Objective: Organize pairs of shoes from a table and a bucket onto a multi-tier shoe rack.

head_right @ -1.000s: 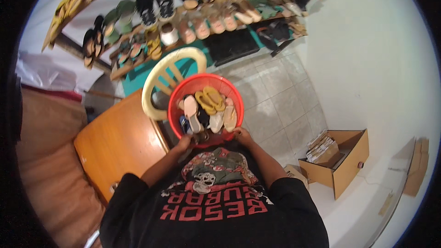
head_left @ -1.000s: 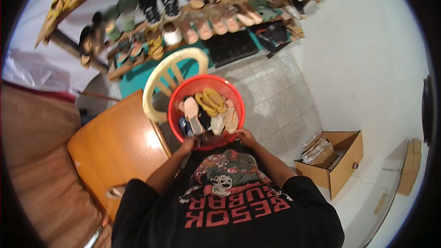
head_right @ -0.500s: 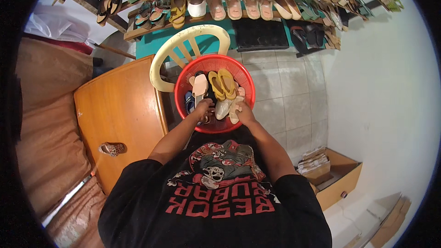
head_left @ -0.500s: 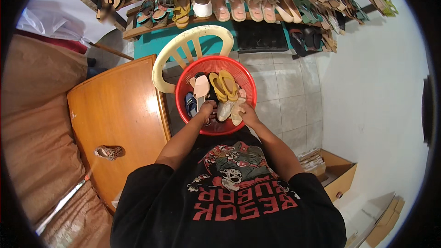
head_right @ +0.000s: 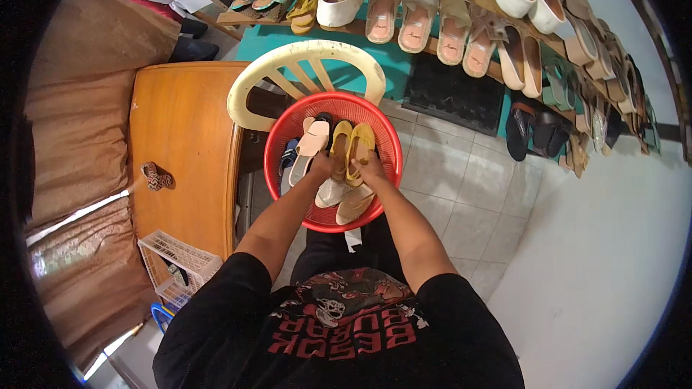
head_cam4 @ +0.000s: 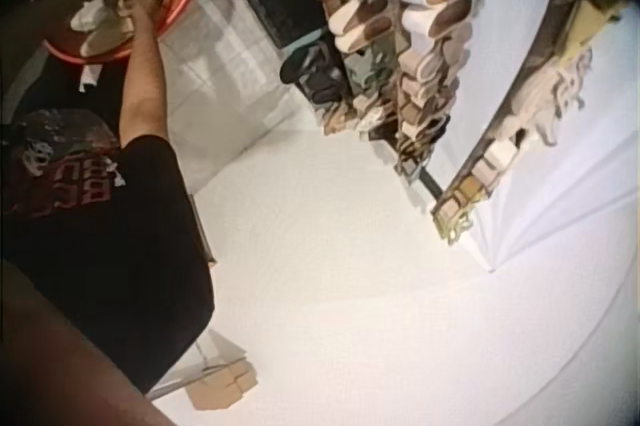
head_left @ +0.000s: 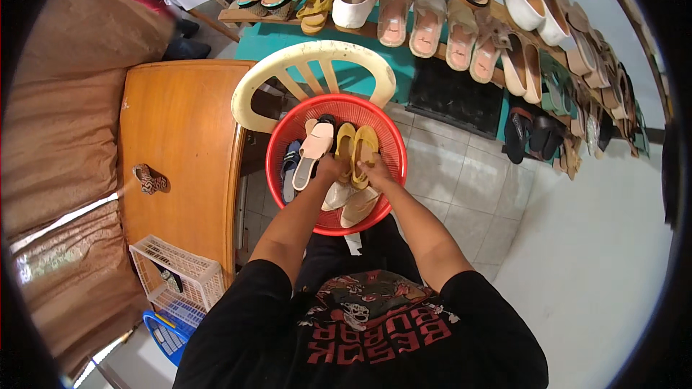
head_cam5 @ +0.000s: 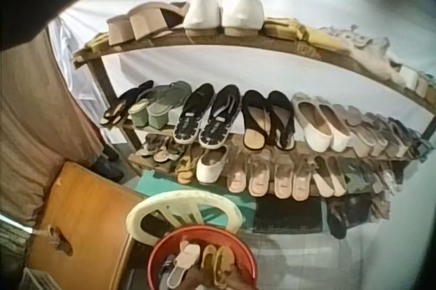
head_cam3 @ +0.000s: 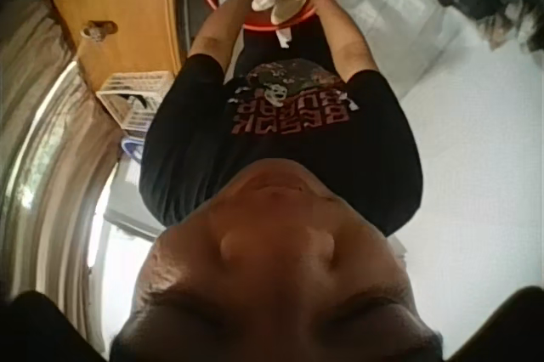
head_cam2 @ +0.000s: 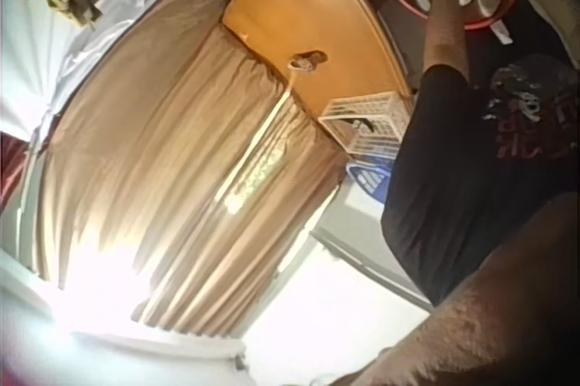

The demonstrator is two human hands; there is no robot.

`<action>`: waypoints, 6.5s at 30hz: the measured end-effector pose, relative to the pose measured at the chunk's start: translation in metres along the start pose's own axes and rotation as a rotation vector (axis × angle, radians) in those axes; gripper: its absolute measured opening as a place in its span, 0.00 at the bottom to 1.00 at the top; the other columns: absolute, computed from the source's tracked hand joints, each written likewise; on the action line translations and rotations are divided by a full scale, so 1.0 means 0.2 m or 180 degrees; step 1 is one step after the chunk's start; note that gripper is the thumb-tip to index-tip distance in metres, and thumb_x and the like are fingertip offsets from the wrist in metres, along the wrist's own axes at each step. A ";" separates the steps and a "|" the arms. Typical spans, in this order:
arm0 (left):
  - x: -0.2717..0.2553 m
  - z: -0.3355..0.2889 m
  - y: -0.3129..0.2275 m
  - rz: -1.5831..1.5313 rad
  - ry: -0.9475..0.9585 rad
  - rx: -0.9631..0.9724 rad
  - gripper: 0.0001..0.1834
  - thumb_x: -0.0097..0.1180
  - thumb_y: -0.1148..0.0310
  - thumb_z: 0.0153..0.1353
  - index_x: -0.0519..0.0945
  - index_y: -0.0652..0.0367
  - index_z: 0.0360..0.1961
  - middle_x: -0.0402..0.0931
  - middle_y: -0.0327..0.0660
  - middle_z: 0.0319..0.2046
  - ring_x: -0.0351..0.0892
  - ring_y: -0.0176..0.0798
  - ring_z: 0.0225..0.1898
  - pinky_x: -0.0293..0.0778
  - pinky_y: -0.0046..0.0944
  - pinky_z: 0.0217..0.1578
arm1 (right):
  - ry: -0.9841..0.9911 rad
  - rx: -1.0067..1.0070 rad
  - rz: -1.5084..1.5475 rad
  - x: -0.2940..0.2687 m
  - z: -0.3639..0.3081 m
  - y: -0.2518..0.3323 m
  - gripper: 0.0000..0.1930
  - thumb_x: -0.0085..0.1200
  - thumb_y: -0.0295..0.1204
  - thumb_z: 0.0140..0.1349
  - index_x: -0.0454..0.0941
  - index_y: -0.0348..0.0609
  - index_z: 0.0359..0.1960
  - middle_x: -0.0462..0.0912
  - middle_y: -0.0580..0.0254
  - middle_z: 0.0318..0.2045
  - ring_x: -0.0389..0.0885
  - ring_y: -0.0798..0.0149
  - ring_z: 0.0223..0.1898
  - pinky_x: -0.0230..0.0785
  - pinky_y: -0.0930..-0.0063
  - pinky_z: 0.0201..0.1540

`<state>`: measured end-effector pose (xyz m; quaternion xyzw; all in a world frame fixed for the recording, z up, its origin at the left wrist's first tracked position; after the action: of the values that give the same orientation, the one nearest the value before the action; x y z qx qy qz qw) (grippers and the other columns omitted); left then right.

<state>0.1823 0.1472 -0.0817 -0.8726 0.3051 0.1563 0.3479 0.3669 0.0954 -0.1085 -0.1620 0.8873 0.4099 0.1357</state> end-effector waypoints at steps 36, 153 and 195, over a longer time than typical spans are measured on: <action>-0.77 -0.96 -0.89 -0.5131 0.1182 0.2104 0.34 0.30 0.40 0.73 0.64 0.56 0.64 0.73 0.44 0.55 0.72 0.46 0.58 0.65 0.50 0.62 | 0.1275 -0.0846 0.4192 -0.53 -0.95 0.99 0.26 0.46 0.39 0.70 0.61 0.44 0.66 0.75 0.56 0.56 0.75 0.57 0.56 0.66 0.57 0.62; -0.26 -1.25 -1.18 -0.2743 0.0914 0.1944 0.43 0.63 0.70 0.58 0.54 0.50 0.72 0.66 0.44 0.61 0.69 0.44 0.61 0.71 0.47 0.59 | 0.1138 -0.1438 0.3604 -1.09 -0.68 1.13 0.23 0.61 0.25 0.57 0.70 0.40 0.55 0.79 0.62 0.46 0.80 0.65 0.46 0.75 0.69 0.49; -0.07 -1.20 -1.22 -0.0717 -0.0115 0.3224 0.36 0.62 0.77 0.50 0.61 0.68 0.60 0.70 0.61 0.52 0.75 0.58 0.54 0.71 0.45 0.55 | -0.2448 -0.2065 0.2484 -1.11 -1.10 1.01 0.32 0.63 0.28 0.61 0.56 0.35 0.60 0.69 0.51 0.55 0.70 0.60 0.56 0.64 0.67 0.59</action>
<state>0.3434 0.1240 0.2204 -0.6194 0.2406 -0.0344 0.7465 0.4641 0.0877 0.2511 0.2991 0.5996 0.7059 0.2294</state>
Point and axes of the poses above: each hand's wrist, its own z-axis towards the middle knuckle, its own x-axis out of the palm, y = z × x, the point moved 4 cm from there along z, towards the middle knuckle
